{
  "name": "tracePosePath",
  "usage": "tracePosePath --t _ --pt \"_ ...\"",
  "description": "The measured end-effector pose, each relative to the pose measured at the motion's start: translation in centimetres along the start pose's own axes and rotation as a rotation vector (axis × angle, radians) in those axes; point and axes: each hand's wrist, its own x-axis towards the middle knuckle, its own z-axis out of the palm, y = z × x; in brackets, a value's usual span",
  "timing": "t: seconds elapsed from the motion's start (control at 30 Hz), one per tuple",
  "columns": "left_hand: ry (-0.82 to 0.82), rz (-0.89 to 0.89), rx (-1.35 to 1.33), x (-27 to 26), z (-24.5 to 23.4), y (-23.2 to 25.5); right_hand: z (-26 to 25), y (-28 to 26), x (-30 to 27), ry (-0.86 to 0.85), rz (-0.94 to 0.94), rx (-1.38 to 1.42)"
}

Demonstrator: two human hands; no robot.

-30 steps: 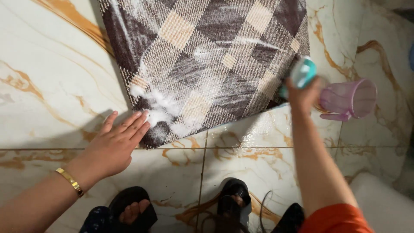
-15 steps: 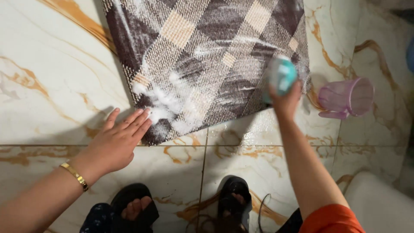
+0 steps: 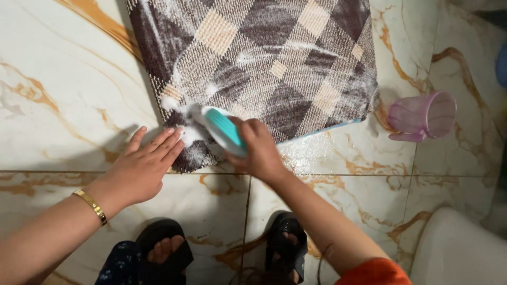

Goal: Scrubbing a floor mat with soap and a brush on the bathroom floor.

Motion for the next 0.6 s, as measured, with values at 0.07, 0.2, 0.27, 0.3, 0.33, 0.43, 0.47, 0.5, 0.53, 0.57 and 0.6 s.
tracePosePath --t 0.07,0.2,0.27,0.3,0.33,0.43,0.47,0.5,0.53,0.57,0.6 --pt "0.005 -0.005 0.025 -0.1 0.0 -0.1 -1.4 7.3 -0.8 -0.084 -0.062 -0.016" --pt "0.045 -0.005 0.018 -0.5 0.3 -0.2 -7.9 25.0 -4.7 0.353 0.217 -0.247" --pt "0.076 0.0 0.014 -0.5 0.4 -0.3 -9.9 27.8 -5.0 0.494 0.371 -0.233" --pt "0.073 0.001 0.031 -0.5 0.6 -0.3 -9.6 27.8 -4.9 0.572 0.485 -0.263" --pt "0.071 0.004 0.047 -0.4 0.8 -0.3 -9.5 27.9 -4.9 0.651 0.602 -0.296" --pt "0.066 0.012 0.043 0.0 1.3 -0.2 -1.8 21.5 -1.8 0.534 0.305 -0.442" --pt "0.064 0.009 0.044 0.0 1.3 -0.3 -0.4 16.3 -1.2 0.533 0.305 -0.439" --pt "0.073 0.006 0.03 -0.1 1.4 -0.3 1.0 10.8 -0.2 0.42 0.156 -0.335" --pt "0.079 0.004 0.012 -0.3 1.5 -0.3 2.3 4.8 0.5 0.302 0.008 -0.23" --pt "0.073 0.003 0.009 -0.4 1.8 -0.1 2.3 1.9 0.4 0.297 0.01 -0.226" --pt "0.069 -0.005 0.048 -0.3 1.9 -0.2 2.2 -1.0 0.5 0.168 -0.009 -0.144"
